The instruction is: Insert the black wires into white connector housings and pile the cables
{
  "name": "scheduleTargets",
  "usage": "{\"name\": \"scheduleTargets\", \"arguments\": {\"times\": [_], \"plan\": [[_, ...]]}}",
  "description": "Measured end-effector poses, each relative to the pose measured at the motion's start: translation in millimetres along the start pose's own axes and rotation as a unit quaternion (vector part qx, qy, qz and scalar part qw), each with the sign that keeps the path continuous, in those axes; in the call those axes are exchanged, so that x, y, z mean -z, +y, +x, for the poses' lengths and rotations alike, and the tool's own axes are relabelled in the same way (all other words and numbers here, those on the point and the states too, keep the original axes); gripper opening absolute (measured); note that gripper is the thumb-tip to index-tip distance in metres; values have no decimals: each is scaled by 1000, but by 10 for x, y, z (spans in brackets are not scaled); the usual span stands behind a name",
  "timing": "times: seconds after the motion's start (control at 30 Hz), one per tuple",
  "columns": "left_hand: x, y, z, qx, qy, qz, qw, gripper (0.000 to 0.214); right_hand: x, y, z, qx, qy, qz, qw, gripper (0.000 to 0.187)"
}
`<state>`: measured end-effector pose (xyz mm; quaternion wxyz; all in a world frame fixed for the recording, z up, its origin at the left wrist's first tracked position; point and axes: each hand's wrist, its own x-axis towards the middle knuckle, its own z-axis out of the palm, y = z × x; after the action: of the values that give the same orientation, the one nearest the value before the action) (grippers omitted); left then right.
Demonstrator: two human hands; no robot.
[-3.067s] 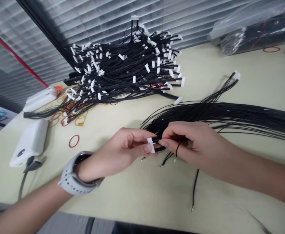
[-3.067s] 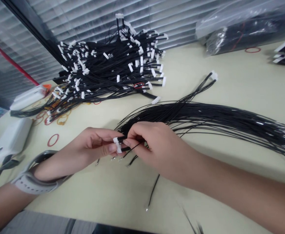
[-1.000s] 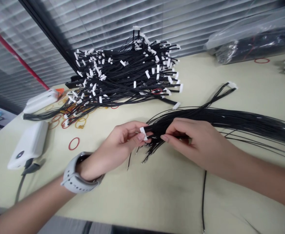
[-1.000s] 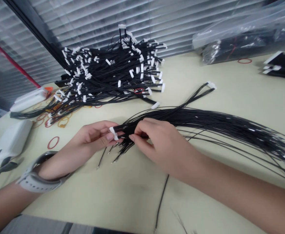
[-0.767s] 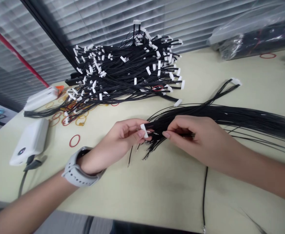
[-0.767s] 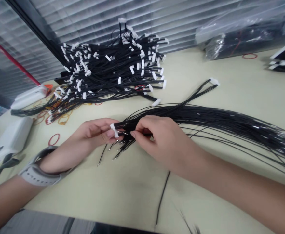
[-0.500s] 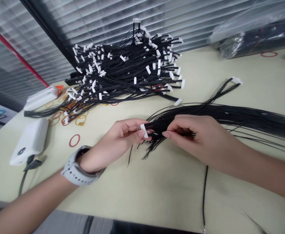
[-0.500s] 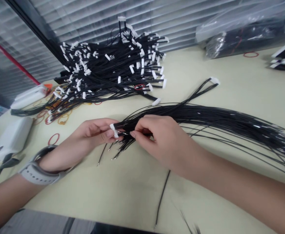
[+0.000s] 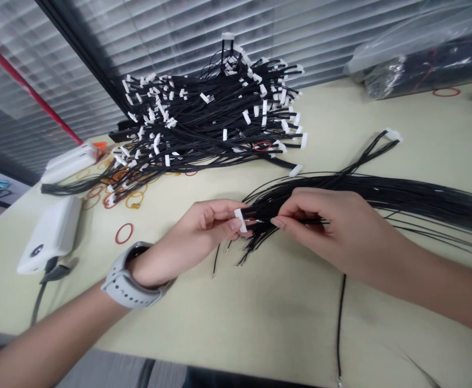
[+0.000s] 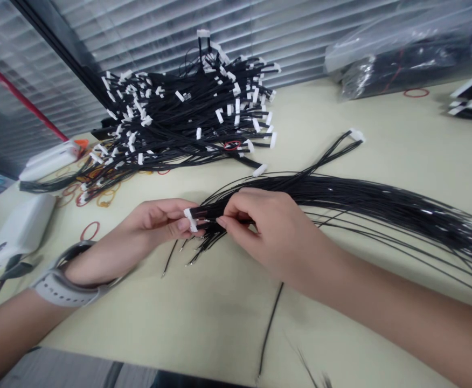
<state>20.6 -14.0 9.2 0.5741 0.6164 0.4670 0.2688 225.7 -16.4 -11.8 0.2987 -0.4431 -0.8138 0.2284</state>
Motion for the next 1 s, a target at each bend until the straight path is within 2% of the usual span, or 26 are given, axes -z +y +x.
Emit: {"name": "scheduleTargets", "arguments": {"times": [0.3, 0.5, 0.67, 1.0], "plan": [[10, 1, 10, -1, -13, 30, 999, 20, 7, 8, -6, 31, 3, -17, 999, 13], [13, -5, 2, 1, -16, 32, 999, 19, -5, 22, -7, 51, -21, -29, 998, 14], [6, -31, -14, -3, -24, 45, 999, 16, -10, 11, -13, 41, -17, -17, 999, 13], [-8, -72, -29, 5, -52, 26, 998, 17, -1, -52, -18, 22, -47, 10, 999, 13]]}}
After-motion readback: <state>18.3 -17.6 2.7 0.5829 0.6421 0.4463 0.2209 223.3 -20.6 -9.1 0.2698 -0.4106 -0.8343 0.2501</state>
